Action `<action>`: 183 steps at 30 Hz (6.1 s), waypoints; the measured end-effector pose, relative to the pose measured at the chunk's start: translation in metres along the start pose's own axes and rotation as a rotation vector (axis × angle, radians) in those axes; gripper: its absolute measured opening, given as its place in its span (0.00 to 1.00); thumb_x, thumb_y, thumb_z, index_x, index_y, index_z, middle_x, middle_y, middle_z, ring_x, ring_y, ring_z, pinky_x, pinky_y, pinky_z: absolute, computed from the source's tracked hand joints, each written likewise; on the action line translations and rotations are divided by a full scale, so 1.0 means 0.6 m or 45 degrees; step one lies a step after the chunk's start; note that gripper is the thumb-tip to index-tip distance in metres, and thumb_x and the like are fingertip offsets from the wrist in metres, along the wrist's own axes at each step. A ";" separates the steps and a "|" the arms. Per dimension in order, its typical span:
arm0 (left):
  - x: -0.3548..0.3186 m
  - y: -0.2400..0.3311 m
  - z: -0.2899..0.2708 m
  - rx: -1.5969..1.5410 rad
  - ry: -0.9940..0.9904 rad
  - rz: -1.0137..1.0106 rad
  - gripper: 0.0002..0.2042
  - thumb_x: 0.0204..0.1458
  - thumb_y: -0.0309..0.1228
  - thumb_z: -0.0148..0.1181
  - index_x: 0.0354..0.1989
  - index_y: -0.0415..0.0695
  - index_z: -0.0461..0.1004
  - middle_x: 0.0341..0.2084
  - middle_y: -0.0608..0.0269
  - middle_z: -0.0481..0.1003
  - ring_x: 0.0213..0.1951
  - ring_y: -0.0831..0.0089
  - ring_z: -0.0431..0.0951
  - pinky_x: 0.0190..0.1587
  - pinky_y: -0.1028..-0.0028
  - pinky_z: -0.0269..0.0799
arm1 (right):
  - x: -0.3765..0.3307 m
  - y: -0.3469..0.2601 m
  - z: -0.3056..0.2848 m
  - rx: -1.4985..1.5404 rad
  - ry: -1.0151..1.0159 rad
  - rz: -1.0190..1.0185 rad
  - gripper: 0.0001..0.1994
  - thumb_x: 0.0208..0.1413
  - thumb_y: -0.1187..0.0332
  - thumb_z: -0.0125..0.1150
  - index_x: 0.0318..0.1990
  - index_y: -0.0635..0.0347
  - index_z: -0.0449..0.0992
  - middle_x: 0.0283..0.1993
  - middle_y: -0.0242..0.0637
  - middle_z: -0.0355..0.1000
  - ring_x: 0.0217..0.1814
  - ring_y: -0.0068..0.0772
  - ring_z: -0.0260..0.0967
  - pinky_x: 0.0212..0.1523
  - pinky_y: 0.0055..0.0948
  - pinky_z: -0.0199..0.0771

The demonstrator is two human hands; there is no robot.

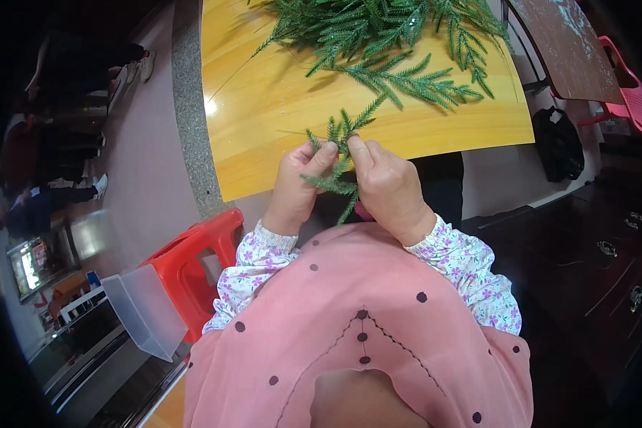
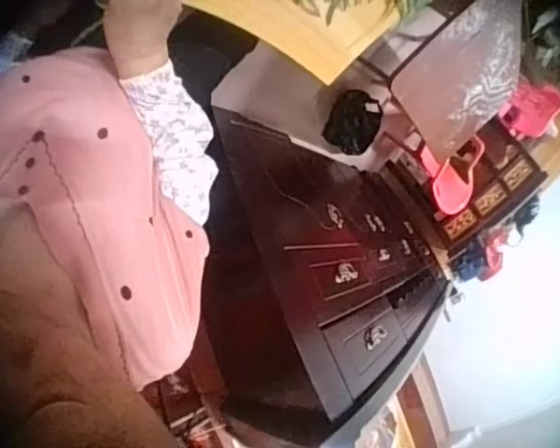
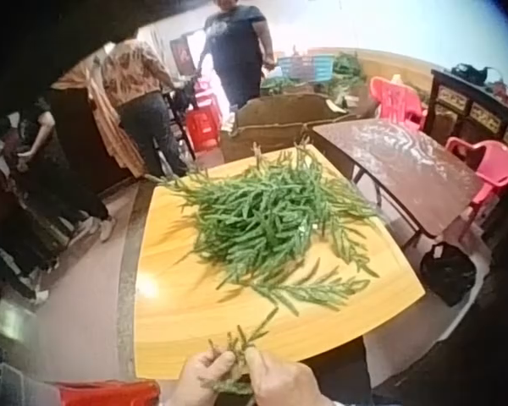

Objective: Trimming and sorting small green foliage sprigs from larger branches on a table.

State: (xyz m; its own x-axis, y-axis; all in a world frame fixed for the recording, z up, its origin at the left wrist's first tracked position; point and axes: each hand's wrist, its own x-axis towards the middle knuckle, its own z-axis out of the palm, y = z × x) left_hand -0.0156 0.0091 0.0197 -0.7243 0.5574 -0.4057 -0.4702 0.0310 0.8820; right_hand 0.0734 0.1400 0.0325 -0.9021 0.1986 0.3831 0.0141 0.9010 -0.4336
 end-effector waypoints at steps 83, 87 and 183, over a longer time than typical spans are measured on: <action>0.008 0.007 0.020 1.033 -0.316 1.047 0.07 0.54 0.31 0.56 0.30 0.41 0.72 0.23 0.62 0.71 0.24 0.67 0.72 0.22 0.72 0.64 | -0.006 0.060 -0.007 1.117 -0.010 0.343 0.07 0.55 0.69 0.59 0.31 0.61 0.71 0.24 0.33 0.68 0.24 0.28 0.66 0.26 0.24 0.65; 0.011 0.027 0.008 1.429 -0.362 1.430 0.07 0.50 0.28 0.60 0.29 0.37 0.71 0.19 0.54 0.67 0.20 0.55 0.68 0.25 0.72 0.64 | -0.004 0.058 0.001 1.928 -0.393 1.027 0.09 0.58 0.67 0.58 0.28 0.61 0.71 0.23 0.27 0.67 0.24 0.19 0.64 0.26 0.21 0.64; 0.023 0.022 0.012 0.711 -0.349 0.451 0.12 0.59 0.33 0.51 0.26 0.38 0.70 0.17 0.69 0.65 0.24 0.80 0.63 0.28 0.74 0.61 | 0.005 0.058 -0.014 0.494 0.192 -0.216 0.12 0.40 0.80 0.59 0.37 0.64 0.72 0.26 0.42 0.67 0.26 0.42 0.67 0.25 0.34 0.69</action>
State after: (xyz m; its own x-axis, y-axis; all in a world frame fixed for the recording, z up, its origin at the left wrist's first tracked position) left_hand -0.0283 0.0236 0.0274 -0.5984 0.7988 -0.0620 0.1513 0.1887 0.9703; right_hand 0.0746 0.1751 0.0255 -0.8043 0.1408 0.5773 -0.3171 0.7199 -0.6174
